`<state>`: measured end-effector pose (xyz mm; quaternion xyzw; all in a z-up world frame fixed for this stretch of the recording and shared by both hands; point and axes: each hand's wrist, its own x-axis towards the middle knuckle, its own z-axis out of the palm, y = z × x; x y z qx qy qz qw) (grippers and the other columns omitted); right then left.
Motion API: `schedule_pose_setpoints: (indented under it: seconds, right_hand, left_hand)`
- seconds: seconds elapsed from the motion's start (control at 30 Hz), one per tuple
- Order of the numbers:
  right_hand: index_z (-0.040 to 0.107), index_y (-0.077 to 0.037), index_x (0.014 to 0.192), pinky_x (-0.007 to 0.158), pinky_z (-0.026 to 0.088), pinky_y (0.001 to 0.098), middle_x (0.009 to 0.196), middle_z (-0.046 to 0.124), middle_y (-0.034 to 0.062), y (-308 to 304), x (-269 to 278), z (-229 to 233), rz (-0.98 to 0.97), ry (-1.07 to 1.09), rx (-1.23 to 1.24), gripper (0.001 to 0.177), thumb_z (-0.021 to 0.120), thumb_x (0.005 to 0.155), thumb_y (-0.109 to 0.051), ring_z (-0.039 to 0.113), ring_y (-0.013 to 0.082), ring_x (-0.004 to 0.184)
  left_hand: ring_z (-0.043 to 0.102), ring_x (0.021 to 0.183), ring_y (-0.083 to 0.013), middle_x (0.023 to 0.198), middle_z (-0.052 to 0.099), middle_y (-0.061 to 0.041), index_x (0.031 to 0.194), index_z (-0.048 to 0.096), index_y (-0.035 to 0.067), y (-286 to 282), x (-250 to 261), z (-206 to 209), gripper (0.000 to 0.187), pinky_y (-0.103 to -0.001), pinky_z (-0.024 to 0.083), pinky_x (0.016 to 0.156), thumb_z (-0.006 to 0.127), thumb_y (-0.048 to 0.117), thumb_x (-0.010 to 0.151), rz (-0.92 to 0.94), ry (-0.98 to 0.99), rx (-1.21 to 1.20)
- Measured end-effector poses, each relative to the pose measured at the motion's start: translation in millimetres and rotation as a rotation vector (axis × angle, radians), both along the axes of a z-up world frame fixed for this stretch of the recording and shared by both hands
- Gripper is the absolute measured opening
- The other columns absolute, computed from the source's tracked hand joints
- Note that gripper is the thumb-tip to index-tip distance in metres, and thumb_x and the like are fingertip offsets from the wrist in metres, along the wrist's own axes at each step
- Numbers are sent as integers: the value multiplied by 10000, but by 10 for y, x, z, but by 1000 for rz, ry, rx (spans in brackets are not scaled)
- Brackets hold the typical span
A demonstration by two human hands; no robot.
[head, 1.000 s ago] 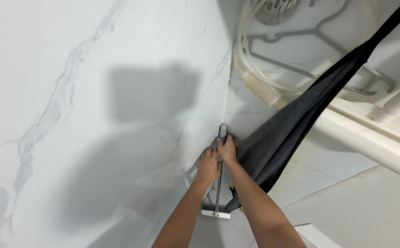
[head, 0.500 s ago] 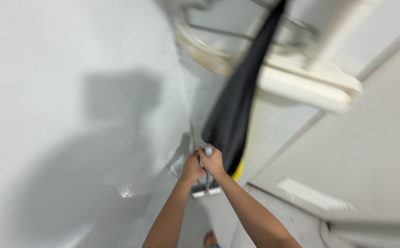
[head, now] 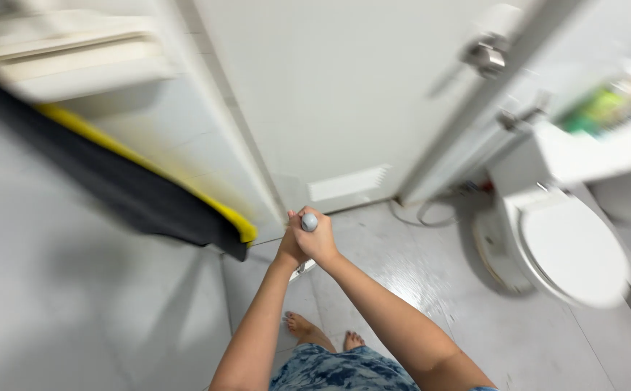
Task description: The person sweeps the bathroom floor with a long-handled brush, then sprays water from a handheld bidet sprayer while scrubbing the floor. The person moves around the toilet, sink, and urinal to clean different areas.
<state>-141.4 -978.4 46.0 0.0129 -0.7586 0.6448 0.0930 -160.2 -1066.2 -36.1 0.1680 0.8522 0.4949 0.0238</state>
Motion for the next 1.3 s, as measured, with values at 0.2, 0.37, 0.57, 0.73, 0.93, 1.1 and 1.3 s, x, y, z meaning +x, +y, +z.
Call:
schedule_pose_setpoints:
  seconds: [0.2,0.37,0.57,0.73,0.93,1.1,1.3]
  right_hand:
    - [593,-24,756,549,497,303,602,632,50,1337,386,283,-338,-2,31,289,716,916,-230,557,117,558]
    - [581,-8,733,551,468,314,602,581,84,2365,772,303,-621,22,23,365,747,926,-269,498,131,591]
    - [594,-21,744,592,481,309,639,595,74,3383,1439,359,-818,15,128,391,763,917,-329,525,130,633]
    - [612,-41,834,677,516,336,735,676,87,3751,1977,536,-927,-192,156,213,721,867,-220,616,197,703]
    - [651,-69,952,779,545,387,906,726,112,3695,2662,434,-1040,-387,129,210,623,755,-3,694,277,871]
    - [664,-40,898,780,549,404,911,740,132,3555,3249,188,-1065,-487,159,216,611,727,81,720,310,903]
    - [651,-18,866,855,527,405,989,651,143,3290,3855,-342,-1128,-588,238,272,642,643,138,654,337,1020]
  left_hand:
    - [657,784,-239,837,683,-80,902,600,24,1508,113,131,183,-384,533,688,735,102,807,-371,31,31]
    - [605,864,-221,916,613,-94,979,534,16,2804,253,-36,224,-365,518,752,705,81,849,-665,4,166]
    - [599,1025,-263,1076,586,-120,1147,457,9,4002,678,-137,388,-377,496,892,677,103,842,-1009,-18,323]
    - [633,1121,-332,1181,672,-167,1173,599,45,4652,900,-211,291,-421,509,943,609,165,908,-1271,145,-268]
    - [646,1162,-291,1262,684,-181,1264,628,55,4986,1462,-541,355,-388,527,966,608,263,976,-1484,-38,-455]
    - [602,1237,-147,1391,645,-75,1496,516,165,4952,2051,-968,615,-305,484,1040,669,100,904,-1622,-410,-199]
    - [475,1347,-119,1497,489,-5,1557,367,183,4770,2727,-1430,875,-277,388,1093,665,-137,799,-1787,-708,-130]
